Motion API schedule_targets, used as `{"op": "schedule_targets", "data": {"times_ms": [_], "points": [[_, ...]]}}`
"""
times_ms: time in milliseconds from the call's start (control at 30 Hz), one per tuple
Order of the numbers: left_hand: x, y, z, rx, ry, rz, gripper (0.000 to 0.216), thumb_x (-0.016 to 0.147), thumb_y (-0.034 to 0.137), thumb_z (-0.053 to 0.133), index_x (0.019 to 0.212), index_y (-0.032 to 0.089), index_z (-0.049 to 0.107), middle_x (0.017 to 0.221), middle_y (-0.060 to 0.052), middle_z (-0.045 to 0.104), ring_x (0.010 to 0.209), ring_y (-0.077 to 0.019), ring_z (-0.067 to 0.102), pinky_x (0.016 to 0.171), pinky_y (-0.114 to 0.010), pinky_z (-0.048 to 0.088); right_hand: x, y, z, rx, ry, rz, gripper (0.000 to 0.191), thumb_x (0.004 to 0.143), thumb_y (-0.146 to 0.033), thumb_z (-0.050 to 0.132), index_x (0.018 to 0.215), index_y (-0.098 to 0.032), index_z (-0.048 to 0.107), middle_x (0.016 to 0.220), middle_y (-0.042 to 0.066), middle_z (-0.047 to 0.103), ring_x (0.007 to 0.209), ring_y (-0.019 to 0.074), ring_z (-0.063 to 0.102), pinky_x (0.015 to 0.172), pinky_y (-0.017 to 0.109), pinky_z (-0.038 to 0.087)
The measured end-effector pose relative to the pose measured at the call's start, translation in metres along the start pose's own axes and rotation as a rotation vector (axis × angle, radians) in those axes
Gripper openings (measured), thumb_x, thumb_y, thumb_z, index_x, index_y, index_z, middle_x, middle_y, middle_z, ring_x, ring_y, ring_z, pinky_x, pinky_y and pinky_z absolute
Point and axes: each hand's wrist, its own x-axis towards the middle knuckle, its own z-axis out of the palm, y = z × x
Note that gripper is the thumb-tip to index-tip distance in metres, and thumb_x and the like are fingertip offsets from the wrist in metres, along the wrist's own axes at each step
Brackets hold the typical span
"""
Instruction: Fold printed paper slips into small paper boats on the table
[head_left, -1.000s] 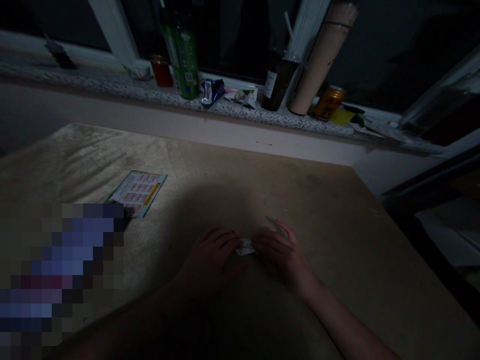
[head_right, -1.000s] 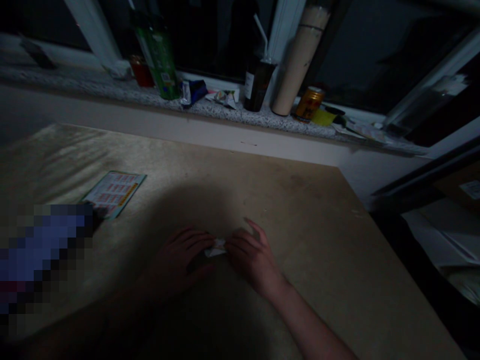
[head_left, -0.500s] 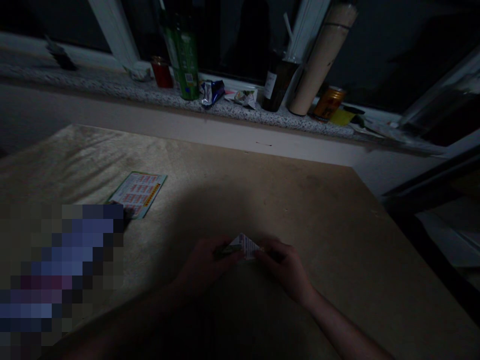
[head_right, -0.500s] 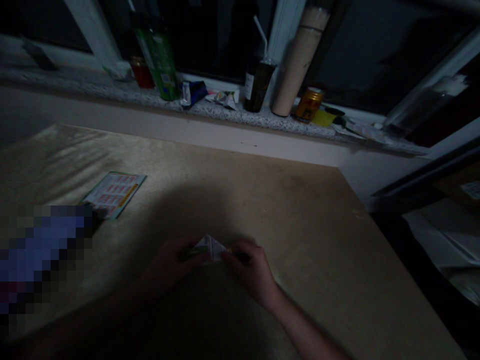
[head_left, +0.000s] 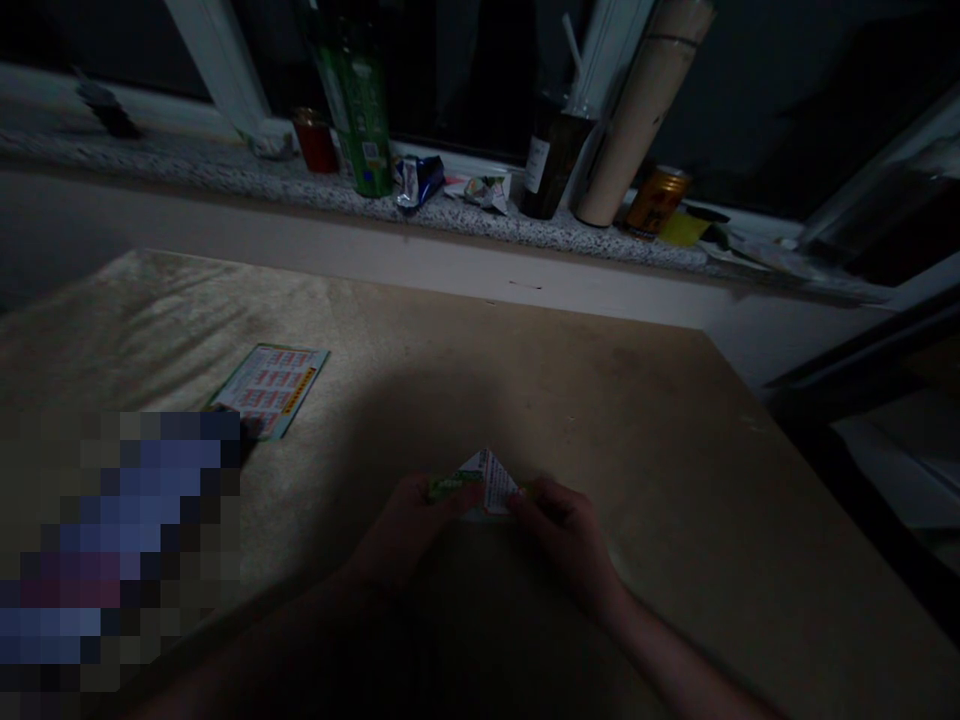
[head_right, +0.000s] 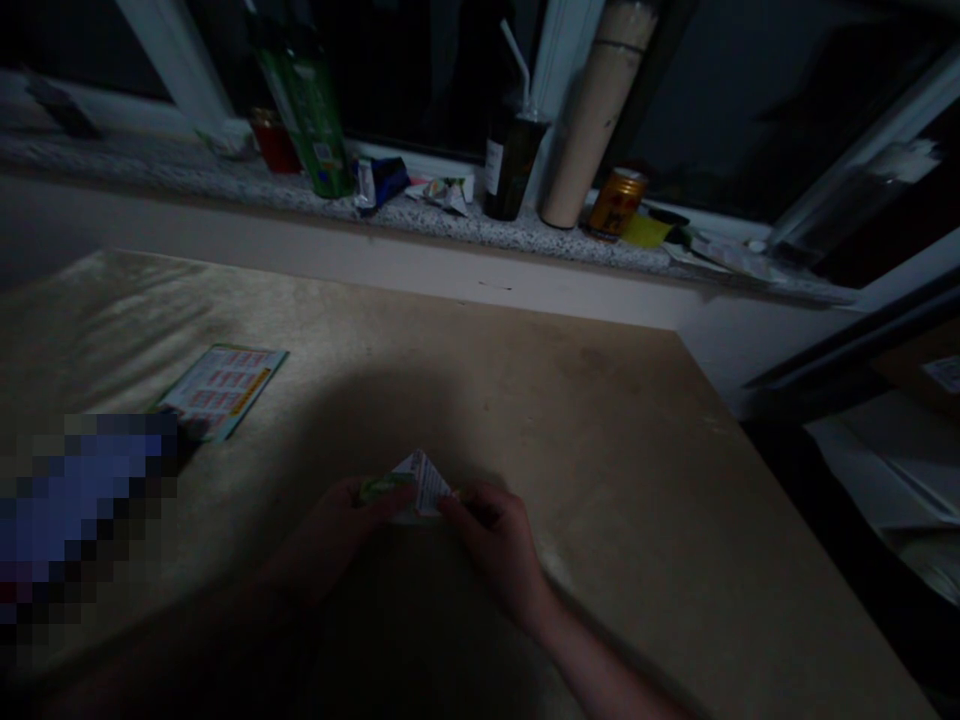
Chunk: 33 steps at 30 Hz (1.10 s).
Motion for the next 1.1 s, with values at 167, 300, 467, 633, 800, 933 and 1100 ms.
{"op": "schedule_targets", "data": {"times_ms": [167,300,467,633,800,933,1100], "points": [[-0.002,0.002,0.002,-0.001,0.02,-0.011,0.037,0.065,0.049,0.072,0.076,0.013,0.068,0.064,-0.001,0.067,0.058,-0.0179,0.062,0.053,-0.024,0.045,-0.001,0.004,-0.001,-0.038,-0.019,-0.028,0.037,0.078,-0.05,0.056,0.06,-0.018,0.057,0.059,-0.001,0.051,0.055,0.0125,0.045,0.049,0.024,0.034],[-0.001,0.001,0.001,0.096,0.051,0.028,0.037,0.066,0.049,0.07,0.074,0.013,0.069,0.063,-0.001,0.066,0.056,-0.0164,0.059,0.051,-0.023,0.043,-0.002,0.005,-0.001,-0.074,-0.012,-0.07,0.039,0.081,-0.049,0.054,0.059,-0.018,0.056,0.059,-0.001,0.051,0.055,0.0123,0.044,0.05,0.024,0.033],[0.001,-0.002,-0.001,0.136,0.066,0.046,0.034,0.068,0.048,0.069,0.072,0.014,0.069,0.06,0.001,0.066,0.055,-0.0162,0.06,0.051,-0.022,0.043,-0.005,0.004,-0.001,0.035,-0.023,-0.051,0.036,0.08,-0.05,0.056,0.065,-0.018,0.059,0.059,-0.001,0.051,0.055,0.0131,0.046,0.049,0.024,0.035],[0.001,-0.003,0.0,0.072,0.01,0.091,0.033,0.069,0.047,0.07,0.077,0.015,0.071,0.071,-0.001,0.071,0.07,-0.0209,0.065,0.063,-0.025,0.048,-0.006,0.004,0.002,0.546,-0.262,0.252,0.05,0.09,-0.054,0.032,0.079,-0.017,0.063,0.066,0.003,0.058,0.051,0.0131,0.05,0.051,0.026,0.042],[0.0,-0.003,0.001,0.063,0.001,0.104,0.032,0.068,0.044,0.071,0.078,0.014,0.072,0.076,-0.004,0.072,0.07,-0.0219,0.066,0.064,-0.027,0.049,-0.009,0.008,0.005,0.755,-0.33,0.434,0.025,0.082,-0.04,0.055,0.09,-0.018,0.064,0.068,0.001,0.059,0.047,0.0089,0.045,0.049,0.022,0.039],[0.0,-0.004,0.001,0.046,0.013,0.106,0.031,0.069,0.044,0.07,0.077,0.014,0.072,0.077,-0.004,0.072,0.068,-0.0212,0.066,0.062,-0.027,0.05,-0.011,0.01,0.007,0.7,-0.32,0.402,0.034,0.087,-0.046,0.046,0.094,-0.018,0.063,0.076,0.005,0.063,0.058,0.0137,0.057,0.055,0.026,0.045],[0.002,-0.006,-0.002,0.047,-0.029,0.084,0.03,0.07,0.044,0.07,0.077,0.014,0.071,0.074,-0.004,0.071,0.067,-0.0204,0.065,0.061,-0.027,0.049,-0.011,0.008,0.007,0.689,-0.306,0.368,0.035,0.084,-0.048,0.052,0.094,-0.017,0.065,0.085,0.008,0.066,0.071,0.0171,0.061,0.061,0.027,0.047]]}}
